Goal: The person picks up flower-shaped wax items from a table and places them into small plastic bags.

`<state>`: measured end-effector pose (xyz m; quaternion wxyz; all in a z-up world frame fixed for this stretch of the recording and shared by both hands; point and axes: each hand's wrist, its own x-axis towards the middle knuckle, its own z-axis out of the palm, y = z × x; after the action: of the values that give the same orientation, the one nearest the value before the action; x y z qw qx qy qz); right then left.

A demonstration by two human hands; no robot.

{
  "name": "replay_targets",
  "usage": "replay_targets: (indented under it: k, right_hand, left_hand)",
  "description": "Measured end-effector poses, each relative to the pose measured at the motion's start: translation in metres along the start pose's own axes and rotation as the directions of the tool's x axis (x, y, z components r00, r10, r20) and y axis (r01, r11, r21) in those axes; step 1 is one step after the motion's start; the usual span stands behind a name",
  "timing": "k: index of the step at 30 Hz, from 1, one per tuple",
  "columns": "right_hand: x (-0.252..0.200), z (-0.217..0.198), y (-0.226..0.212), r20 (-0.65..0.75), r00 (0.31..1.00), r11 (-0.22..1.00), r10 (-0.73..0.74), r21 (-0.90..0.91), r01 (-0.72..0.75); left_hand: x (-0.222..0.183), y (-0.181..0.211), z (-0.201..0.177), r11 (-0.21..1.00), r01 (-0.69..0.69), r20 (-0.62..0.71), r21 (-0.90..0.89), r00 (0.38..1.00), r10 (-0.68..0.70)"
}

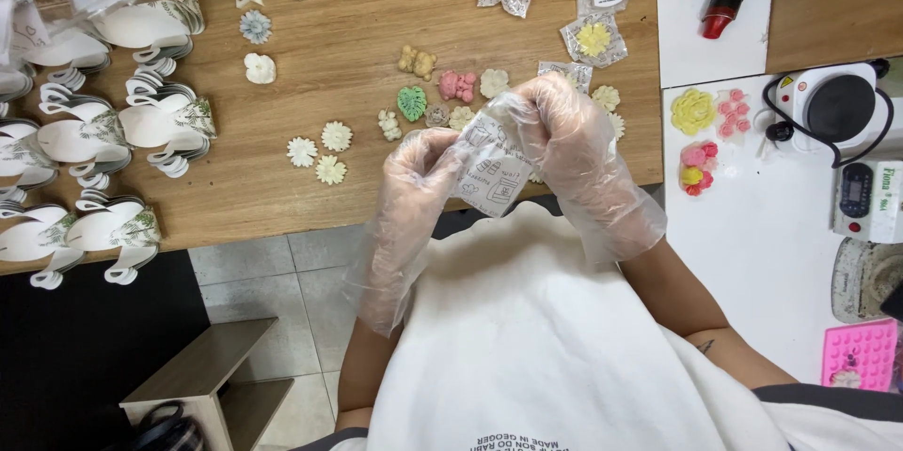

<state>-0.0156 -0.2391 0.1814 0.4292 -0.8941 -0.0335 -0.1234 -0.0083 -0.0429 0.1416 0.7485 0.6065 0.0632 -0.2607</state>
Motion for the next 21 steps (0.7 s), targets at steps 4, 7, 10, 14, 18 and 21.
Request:
replay_targets:
  k: [4, 7, 10, 14, 18, 21]
  right_hand:
    - [-0.003, -0.002, 0.003, 0.015, 0.999, 0.998, 0.032, 0.057, -0.032]
    - [0.001, -0.006, -0.002, 0.046, 0.995, 0.996, -0.086, -0.005, 0.087]
    - [0.003, -0.008, -0.005, 0.101, 0.966, 0.957, -0.238, -0.143, 0.251]
    - [0.000, -0.006, 0.005, 0.097, 0.959, 0.957, -0.267, -0.089, 0.275]
    - [-0.006, -0.005, 0.025, 0.094, 0.974, 0.973, -0.205, -0.093, 0.214]
    - [0.005, -0.017, 0.015, 0.096, 0.977, 0.980, -0.192, -0.040, 0.196]
  left_hand:
    - [0.007, -0.003, 0.002, 0.964, 0.116, 0.060, -0.241, 0.993, -0.104]
    - [0.010, -0.041, -0.001, 0.865, 0.319, 0.207, -0.387, 0.944, -0.255]
    - [0.001, -0.053, 0.001, 0.866, 0.292, 0.313, -0.406, 0.935, -0.169]
    - [0.011, -0.064, -0.009, 0.877, 0.199, 0.179, -0.437, 0.975, -0.132]
    - [0.010, -0.051, -0.020, 0.980, 0.140, 0.039, -0.143, 0.990, -0.136]
    - [-0.003, -0.013, -0.024, 0.983, -0.001, 0.192, -0.186, 0.981, 0.037]
